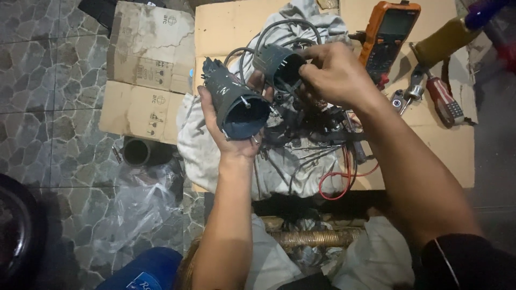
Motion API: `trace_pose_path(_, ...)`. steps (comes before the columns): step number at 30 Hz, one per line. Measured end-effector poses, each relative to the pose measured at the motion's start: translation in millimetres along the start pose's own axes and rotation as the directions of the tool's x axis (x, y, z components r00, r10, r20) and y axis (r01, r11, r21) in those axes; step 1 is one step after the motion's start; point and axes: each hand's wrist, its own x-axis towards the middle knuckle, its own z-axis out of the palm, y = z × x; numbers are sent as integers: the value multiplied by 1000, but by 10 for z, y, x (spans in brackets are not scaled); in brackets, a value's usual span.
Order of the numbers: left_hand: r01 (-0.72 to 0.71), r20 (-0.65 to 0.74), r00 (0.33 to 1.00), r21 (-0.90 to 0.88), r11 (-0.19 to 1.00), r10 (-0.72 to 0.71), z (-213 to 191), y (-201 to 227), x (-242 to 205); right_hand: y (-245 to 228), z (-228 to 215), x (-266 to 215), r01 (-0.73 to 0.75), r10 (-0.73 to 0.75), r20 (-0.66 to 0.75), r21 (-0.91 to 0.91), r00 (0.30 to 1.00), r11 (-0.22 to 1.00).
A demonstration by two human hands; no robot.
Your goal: The person handles a small cylindrical metal component and a black cylindrical housing, then inserts the component into the housing and rotates it to fit. They continue to adjust the assembly by hand, ensuring the parts are aligned.
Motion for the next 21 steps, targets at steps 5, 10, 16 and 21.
trace_pose_path(5, 4, 38, 999, 14, 1000, -5, 16, -1, 1, 135, 11, 24, 143, -149, -46, -101, 988, 984)
trace_pose_path(10, 42, 103, 994, -8, 999, -41, 1, -9, 5, 459, 58, 61, 298, -359, -194, -285, 913, 911)
trace_pose_path(16, -111, -112, 987, 30, 993, 113, -114, 118, 36, 523, 149, -361, 475, -595, -320, -379, 737, 794)
trace_pose_path(21, -160, -246, 954, 70, 985, 173, -422, 239, 100, 602, 482, -779, 155, -213, -70, -476, 975, 866)
